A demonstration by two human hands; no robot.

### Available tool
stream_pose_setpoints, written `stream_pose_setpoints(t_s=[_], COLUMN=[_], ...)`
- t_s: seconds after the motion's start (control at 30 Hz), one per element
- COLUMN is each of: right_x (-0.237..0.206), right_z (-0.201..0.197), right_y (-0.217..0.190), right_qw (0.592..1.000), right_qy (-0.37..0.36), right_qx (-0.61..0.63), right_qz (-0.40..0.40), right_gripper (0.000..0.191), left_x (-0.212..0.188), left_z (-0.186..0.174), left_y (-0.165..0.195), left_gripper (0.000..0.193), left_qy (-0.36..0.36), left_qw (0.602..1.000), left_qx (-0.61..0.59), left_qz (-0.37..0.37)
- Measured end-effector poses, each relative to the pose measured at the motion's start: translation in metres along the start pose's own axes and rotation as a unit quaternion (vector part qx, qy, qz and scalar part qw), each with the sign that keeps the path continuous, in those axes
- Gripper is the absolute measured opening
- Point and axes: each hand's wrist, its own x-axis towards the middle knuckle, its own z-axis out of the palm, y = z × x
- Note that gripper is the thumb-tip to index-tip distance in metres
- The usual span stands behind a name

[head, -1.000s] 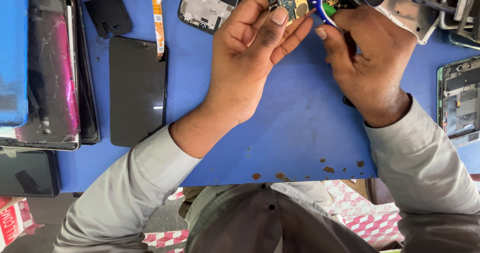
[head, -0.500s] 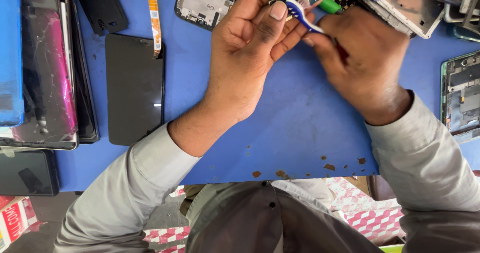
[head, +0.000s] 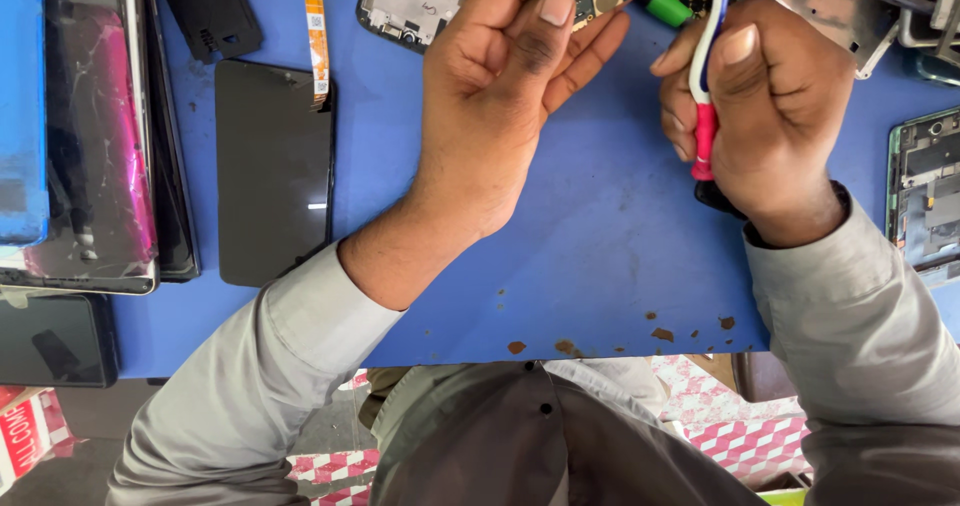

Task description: The person holds a disassembled phone motherboard in one hand and scrubs its surface and edges with a toothbrush, turning the board over to brush both sides. They continue brushing different areas of the board over a cluttered repair workbench throughout the clip.

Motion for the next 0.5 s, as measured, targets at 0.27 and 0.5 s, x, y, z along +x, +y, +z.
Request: stream_pose_setpoints(t_s=[0.27,0.5], right_x=[0.0046,0.0018], right_z=[-0.0018,-0.0065], right_y=[-0.0059,0.0009], right_qw=[0.990,0.976], right_qy=[-0.051,-0.089], right_qx=[0.118,0.168], right_qz=[0.058,0.105], right_gripper=[0.044,0.048], left_x=[-0.0007,-0.0024], left_z=[-0.0013,0.0001], left_y=[-0.0082,-0.0105], left_gripper=[0.023,0.023], left_qy=[-0.008,-0.020], left_qw=[1.000,0.999], left_qx=[-0.015,-0.030], left_qz=[0.005,-0.006])
